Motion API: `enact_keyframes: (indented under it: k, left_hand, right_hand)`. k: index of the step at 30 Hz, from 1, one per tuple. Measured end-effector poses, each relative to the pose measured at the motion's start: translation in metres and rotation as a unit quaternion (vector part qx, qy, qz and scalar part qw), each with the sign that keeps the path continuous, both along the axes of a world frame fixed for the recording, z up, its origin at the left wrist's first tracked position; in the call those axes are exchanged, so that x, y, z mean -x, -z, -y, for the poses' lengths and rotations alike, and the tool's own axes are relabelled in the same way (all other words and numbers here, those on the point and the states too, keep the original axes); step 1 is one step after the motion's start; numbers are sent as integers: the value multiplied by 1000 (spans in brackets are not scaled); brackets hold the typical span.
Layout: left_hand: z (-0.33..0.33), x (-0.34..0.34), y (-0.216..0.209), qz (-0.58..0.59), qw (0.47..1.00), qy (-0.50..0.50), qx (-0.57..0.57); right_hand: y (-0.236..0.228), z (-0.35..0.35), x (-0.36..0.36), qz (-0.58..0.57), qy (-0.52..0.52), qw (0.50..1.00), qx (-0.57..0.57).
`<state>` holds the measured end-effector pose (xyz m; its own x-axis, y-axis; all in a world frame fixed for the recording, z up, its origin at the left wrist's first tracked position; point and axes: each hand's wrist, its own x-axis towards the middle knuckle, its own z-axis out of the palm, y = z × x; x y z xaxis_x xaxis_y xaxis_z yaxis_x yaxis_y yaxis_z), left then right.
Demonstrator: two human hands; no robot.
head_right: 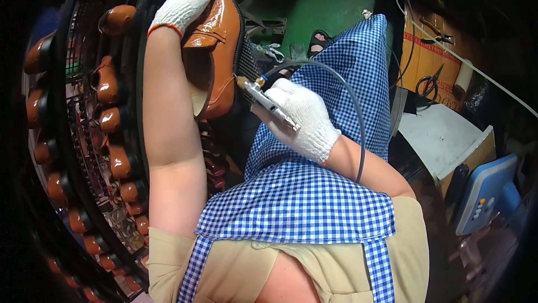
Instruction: The person repeatedly takes brown leather shoes from a rotating rack and uses a spray gun to apply a glossy finish to the uppers. After spraying each shoe, the person places it back onto the rack. The process is repeated for multiple shoes in a continuous loop.
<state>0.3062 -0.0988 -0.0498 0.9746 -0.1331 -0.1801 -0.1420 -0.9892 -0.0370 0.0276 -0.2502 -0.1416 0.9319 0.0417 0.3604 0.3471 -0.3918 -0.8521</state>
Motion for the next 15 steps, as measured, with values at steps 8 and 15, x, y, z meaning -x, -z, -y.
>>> enact_keyframes:
  k: [8, 15]
  left_hand:
    - [-13, 47, -29, 76, 983, 48, 157]
    - [-81, 200, -73, -100, 908, 199, 354]
  right_hand:
    - [5, 34, -4, 0, 122, 991, 58]
    - [26, 34, -27, 54, 53, 997, -14]
